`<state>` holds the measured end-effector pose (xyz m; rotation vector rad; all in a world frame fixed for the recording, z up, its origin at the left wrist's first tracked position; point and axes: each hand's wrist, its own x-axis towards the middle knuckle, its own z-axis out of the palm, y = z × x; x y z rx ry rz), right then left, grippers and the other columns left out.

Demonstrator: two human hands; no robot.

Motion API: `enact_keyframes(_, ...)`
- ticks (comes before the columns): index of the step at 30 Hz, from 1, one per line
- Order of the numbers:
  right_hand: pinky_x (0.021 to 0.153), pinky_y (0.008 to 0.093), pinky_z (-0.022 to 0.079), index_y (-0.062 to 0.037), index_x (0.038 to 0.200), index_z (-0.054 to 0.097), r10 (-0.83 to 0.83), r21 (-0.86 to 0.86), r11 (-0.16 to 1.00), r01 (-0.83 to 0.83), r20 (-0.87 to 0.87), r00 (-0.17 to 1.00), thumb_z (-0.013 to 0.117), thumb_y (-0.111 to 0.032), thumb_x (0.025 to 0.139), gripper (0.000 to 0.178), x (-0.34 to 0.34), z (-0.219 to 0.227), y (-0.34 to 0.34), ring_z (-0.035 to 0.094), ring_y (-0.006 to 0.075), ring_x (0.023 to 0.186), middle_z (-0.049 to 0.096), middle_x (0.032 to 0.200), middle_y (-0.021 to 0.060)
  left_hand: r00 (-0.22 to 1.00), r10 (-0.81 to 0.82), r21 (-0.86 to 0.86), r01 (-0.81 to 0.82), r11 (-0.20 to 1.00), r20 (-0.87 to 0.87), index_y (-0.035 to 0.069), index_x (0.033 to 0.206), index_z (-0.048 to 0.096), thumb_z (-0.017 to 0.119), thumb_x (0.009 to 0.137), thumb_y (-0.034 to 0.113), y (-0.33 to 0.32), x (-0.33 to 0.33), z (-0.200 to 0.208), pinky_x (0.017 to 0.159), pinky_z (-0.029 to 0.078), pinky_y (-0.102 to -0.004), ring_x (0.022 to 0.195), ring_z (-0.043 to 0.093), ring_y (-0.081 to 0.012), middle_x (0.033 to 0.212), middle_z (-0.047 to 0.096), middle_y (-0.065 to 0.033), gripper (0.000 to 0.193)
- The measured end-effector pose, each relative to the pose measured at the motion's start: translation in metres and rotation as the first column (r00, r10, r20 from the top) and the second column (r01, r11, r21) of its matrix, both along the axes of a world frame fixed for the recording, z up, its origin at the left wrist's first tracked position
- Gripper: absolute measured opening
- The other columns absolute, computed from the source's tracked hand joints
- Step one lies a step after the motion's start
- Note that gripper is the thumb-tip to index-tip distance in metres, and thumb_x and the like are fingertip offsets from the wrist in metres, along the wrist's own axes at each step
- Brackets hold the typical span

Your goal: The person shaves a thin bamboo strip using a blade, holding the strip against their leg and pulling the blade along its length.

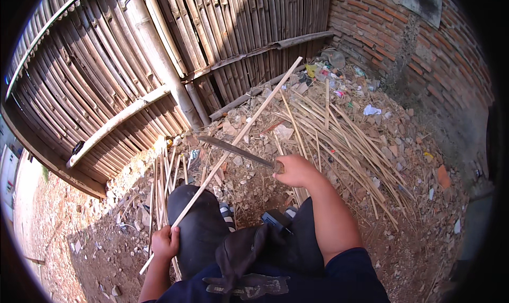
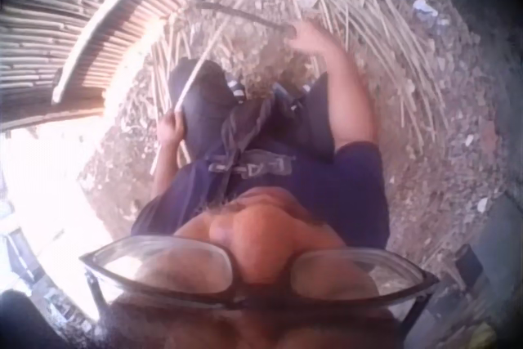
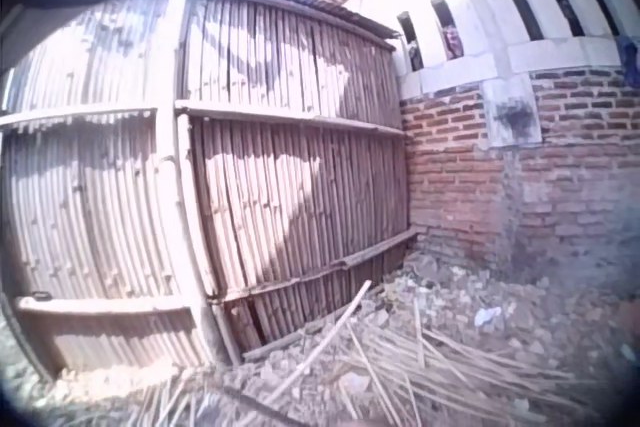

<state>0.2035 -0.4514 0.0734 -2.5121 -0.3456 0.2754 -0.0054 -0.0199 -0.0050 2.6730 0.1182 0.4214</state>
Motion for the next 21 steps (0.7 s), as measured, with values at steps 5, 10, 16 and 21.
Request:
enact_keyframes(5, 0.090, 0.0458, 0.053, -0.0030, 0.109, 0.070, 0.101, -0.062, 0.993, -0.104, -0.044, 0.994, 0.077, -0.032, 0.080, 0.042, 0.009, -0.008, -0.017, 0.067, 0.0396, 0.102, 0.071, 0.105, 0.0223, 1.000, 0.006, -0.004, -0.006, 1.000, -0.009, 0.005, 0.061, 0.047, 0.064, 0.095, 0.030, -0.004, 0.001, 0.006, 0.049, 0.040, -0.0491, 0.048, 0.053, -0.0405, 0.052, 0.050, -0.0174, 0.046)
enact_keyframes(10, 0.092, 0.0440, 0.053, -0.0043, 0.116, 0.070, -0.120, 0.022, 0.992, 0.122, -0.077, 0.990, 0.078, -0.030, 0.079, 0.046, 0.023, -0.015, -0.038, 0.067, 0.0391, 0.105, 0.070, 0.109, 0.0238, 1.000, 0.019, 0.009, -0.019, 1.000, -0.008, 0.005, 0.062, 0.048, 0.064, 0.095, 0.030, -0.008, 0.002, 0.009, 0.050, 0.042, -0.0493, 0.049, 0.056, -0.0403, 0.052, 0.052, -0.0175, 0.045)
enact_keyframes(16, 0.093, 0.0439, 0.053, -0.0055, 0.123, 0.068, -0.055, 0.029, 0.998, 0.056, -0.037, 0.998, 0.075, -0.031, 0.081, 0.050, 0.008, -0.002, -0.010, 0.066, 0.0395, 0.107, 0.070, 0.111, 0.0239, 1.000, 0.002, -0.001, -0.002, 1.000, -0.005, 0.005, 0.062, 0.047, 0.064, 0.095, 0.030, 0.000, 0.002, 0.000, 0.050, 0.041, -0.0492, 0.049, 0.055, -0.0406, 0.053, 0.051, -0.0179, 0.045)
enact_keyframes(21, 0.094, 0.0445, 0.052, -0.0045, 0.124, 0.067, 0.107, -0.063, 0.992, -0.110, -0.048, 0.993, 0.076, -0.033, 0.081, 0.052, 0.010, -0.004, -0.021, 0.066, 0.0388, 0.109, 0.070, 0.112, 0.0234, 1.000, 0.009, -0.009, -0.009, 1.000, -0.030, 0.005, 0.063, 0.047, 0.064, 0.095, 0.030, -0.003, 0.001, 0.004, 0.050, 0.041, -0.0493, 0.050, 0.055, -0.0413, 0.054, 0.051, -0.0186, 0.045)
